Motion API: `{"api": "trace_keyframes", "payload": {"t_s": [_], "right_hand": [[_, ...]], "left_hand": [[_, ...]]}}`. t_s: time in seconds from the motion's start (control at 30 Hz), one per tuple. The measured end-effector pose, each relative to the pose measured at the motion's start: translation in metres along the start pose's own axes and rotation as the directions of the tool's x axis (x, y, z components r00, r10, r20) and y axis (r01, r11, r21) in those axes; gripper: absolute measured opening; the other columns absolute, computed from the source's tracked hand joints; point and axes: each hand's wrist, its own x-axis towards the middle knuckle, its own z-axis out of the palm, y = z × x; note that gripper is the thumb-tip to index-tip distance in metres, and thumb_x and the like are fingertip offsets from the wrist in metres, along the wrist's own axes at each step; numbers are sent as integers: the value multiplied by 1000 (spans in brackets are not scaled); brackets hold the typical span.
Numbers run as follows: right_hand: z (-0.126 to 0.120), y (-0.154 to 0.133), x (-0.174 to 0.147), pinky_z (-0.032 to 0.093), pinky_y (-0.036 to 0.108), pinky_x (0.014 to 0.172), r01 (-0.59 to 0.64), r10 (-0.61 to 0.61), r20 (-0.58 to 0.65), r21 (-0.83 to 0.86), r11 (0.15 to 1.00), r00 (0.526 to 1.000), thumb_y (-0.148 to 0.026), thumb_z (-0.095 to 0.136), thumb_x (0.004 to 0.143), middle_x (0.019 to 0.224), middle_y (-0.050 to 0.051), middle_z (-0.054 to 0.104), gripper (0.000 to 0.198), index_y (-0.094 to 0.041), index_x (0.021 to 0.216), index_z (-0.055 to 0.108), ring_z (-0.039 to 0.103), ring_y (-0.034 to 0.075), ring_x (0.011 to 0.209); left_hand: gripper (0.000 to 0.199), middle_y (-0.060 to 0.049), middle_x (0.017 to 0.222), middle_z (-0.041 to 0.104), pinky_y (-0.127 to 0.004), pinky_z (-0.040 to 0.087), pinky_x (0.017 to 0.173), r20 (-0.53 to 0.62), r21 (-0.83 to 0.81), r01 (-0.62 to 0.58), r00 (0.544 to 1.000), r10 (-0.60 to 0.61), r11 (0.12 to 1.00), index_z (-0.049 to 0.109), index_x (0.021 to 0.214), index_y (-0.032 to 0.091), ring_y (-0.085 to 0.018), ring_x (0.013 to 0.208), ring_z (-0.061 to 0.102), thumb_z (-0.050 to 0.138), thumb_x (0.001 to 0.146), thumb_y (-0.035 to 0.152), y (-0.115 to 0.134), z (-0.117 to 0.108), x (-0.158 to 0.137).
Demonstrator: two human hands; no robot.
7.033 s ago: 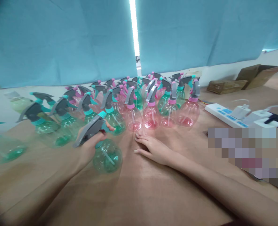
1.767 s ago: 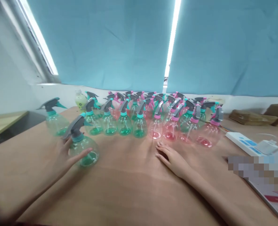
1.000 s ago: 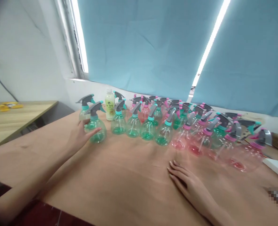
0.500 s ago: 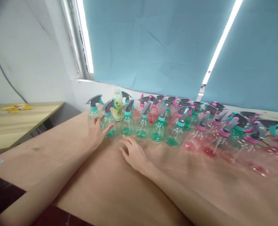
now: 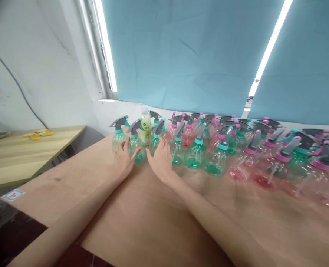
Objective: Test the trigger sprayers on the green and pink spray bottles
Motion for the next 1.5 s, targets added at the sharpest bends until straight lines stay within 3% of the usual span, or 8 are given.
{"api": "trace_keyframes", "payload": {"t_s": [0.17,0.37,0.57,0.77,0.97,1.1,1.27,1.5], "right_hand": [[10,2,14,50,55,90,-33,34,21,-25,999,999,-31,61,86,138,28,48,61,-12,135,30,50,40,126],[19,10,20,55,50,78,-25,31,61,-109,994,998,-26,62,86,120,21,55,40,-17,116,38,55,37,117],[17,11,25,57,49,75,15,-5,48,-195,981,999,-32,70,83,111,19,54,41,-16,107,41,53,37,112],[8,5,24,57,46,79,64,-32,112,-291,954,993,-39,71,83,114,21,53,43,-12,107,46,51,36,114],[-14,-2,14,56,43,80,109,-50,198,-302,947,979,-47,66,86,113,19,54,46,-12,109,47,52,32,114],[-29,-12,1,58,45,76,137,-75,225,-273,952,971,-45,70,83,114,19,55,47,-15,110,47,52,33,114],[-56,-28,-24,59,43,70,208,-143,280,-219,953,949,-34,69,84,111,17,57,38,-16,108,47,55,32,108],[-111,-23,-50,59,43,69,151,-82,320,-196,969,944,-31,76,76,110,15,59,45,-16,108,49,58,31,106]], "left_hand": [[75,-25,127,54,-53,40,100,-22,18,-24,999,24,1000,40,145,9,-38,121,50,43,92,61,-1,12,6],[76,-26,131,48,-54,40,98,-34,25,-21,999,21,999,36,147,9,-38,122,47,38,93,63,-1,21,6],[77,-24,130,47,-55,38,100,-39,23,-14,999,15,1000,37,147,11,-40,121,47,39,91,64,-2,22,7],[81,-27,133,45,-58,36,102,-35,-27,-14,999,13,1000,26,151,8,-42,124,45,43,91,60,7,14,4],[69,-19,131,44,-60,35,105,-75,-115,20,997,-28,993,19,153,20,-37,126,43,38,95,53,19,-10,-9],[65,-17,127,43,-56,38,105,-82,-175,7,996,-21,984,33,146,19,-34,125,44,44,93,54,29,-27,-18],[57,-13,123,52,-49,43,104,63,-356,-122,986,154,927,46,135,18,-30,119,53,48,89,51,64,-50,-25],[50,-11,122,63,-46,48,98,283,-525,-97,917,281,846,50,128,19,-29,113,60,47,88,48,119,-62,-33]]}}
